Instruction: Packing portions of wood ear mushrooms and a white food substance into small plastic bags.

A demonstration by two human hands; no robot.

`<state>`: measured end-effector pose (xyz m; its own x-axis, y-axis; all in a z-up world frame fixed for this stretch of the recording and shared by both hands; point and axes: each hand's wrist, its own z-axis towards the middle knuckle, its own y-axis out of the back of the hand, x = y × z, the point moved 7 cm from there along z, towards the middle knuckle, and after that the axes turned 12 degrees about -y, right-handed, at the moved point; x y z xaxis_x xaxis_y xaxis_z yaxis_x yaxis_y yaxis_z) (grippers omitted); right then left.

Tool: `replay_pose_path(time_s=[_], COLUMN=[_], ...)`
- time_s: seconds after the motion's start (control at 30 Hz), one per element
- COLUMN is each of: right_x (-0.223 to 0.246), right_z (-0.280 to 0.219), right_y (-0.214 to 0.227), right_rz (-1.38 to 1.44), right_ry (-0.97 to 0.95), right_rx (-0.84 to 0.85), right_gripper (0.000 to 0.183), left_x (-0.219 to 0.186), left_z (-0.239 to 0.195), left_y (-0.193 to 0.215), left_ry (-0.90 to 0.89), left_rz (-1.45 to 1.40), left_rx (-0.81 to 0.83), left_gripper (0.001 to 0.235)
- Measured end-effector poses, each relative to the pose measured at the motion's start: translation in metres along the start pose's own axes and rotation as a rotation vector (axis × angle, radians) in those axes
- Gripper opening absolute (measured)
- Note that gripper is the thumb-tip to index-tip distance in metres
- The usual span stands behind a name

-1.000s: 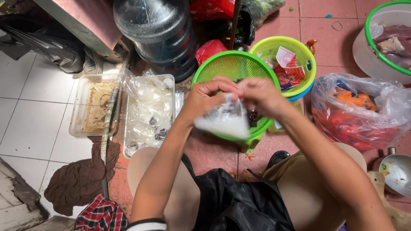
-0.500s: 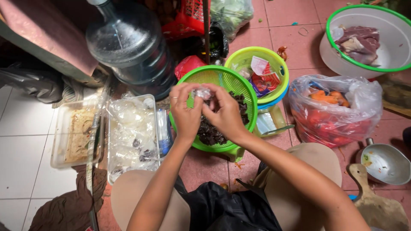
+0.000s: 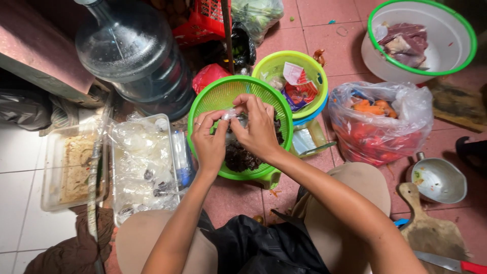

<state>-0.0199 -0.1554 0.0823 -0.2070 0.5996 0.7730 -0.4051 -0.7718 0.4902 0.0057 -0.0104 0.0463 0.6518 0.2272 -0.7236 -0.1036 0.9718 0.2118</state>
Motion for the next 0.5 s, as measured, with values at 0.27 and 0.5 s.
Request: replay_pose_path(time_s=[0.27, 0.5], right_x=[-0.012, 0.014], right_z=[0.019, 0.01], right_y=[0.008, 0.018], right_rz=[0.094, -0.036], right_ry=[-0.105, 0.106], right_rx=[0.143, 0.132], right_gripper=[0.04, 0.042], left_x=[0.002, 0.044], left_z=[0.009, -0.014], left_y=[0.005, -0.023], left_ry=[-0.042, 0.289], left_rz=[0.06, -0.644], left_rx=[0.098, 0.2], left_gripper=[0.014, 0.019])
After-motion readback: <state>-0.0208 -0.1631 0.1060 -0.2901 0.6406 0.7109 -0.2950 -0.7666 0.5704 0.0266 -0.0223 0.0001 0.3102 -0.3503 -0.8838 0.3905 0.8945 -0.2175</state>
